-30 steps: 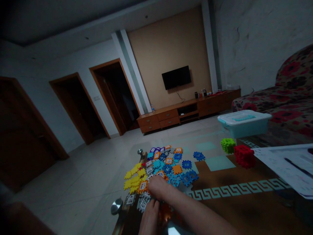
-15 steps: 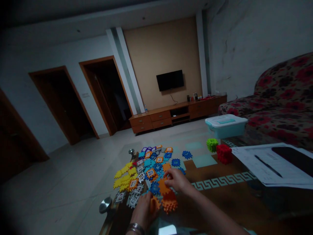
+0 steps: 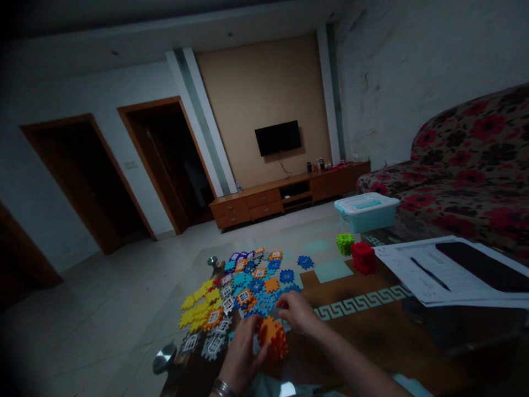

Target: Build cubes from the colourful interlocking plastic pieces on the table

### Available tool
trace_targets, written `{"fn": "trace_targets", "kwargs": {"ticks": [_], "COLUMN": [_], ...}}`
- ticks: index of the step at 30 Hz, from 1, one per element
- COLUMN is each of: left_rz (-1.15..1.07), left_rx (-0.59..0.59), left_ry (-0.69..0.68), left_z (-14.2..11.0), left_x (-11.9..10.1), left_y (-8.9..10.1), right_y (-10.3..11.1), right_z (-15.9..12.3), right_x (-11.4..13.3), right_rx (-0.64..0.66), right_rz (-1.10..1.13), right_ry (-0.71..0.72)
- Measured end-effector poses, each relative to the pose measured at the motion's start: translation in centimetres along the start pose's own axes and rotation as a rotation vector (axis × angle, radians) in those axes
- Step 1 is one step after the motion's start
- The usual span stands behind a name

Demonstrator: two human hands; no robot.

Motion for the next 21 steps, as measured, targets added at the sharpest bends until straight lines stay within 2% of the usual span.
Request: {"fn": "trace_targets", "kwargs": {"ticks": [6,9,13,17,21], "left_rz": [0.091,0.083,0.098,0.124,0.179], "left_rx": [0.187,0.232,0.323,0.386,0.394], "left_ry": [0.074,0.134,0.183,0.173,0.196], "left_z": [0.6,0.9,1.7,2.6,3.1], "left_x": [-2.3,-2.2,-1.7,-1.8,-1.9], "left_y": [-0.3,-0.4,-1.5,-2.5,-2.9], "right_y": [0.7,0.7,0.1,-0.6,-1.1], "right_z": [-0.5,-1.1,-2.1,-2.7,-3.1], "right_x": [-0.3,-0.1,0.6,1.8,2.6], "right_rx": [0.047,0.127,0.232,0.263,0.261], "right_rz": [-0.083,-0.215,-0.329,-0.381,-0.416], "right_ry": [-0.018,-0.063,-0.119,-0.126,-0.107]}}
Point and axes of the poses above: each hand's wrist, its own z-axis towards the middle knuckle, its own y-axis out of the back of the hand, x = y × z, the point moved 6 cm from there along z, towards the middle knuckle, and after that the axes turned 8 degrees about x, right-handed, at the moved point
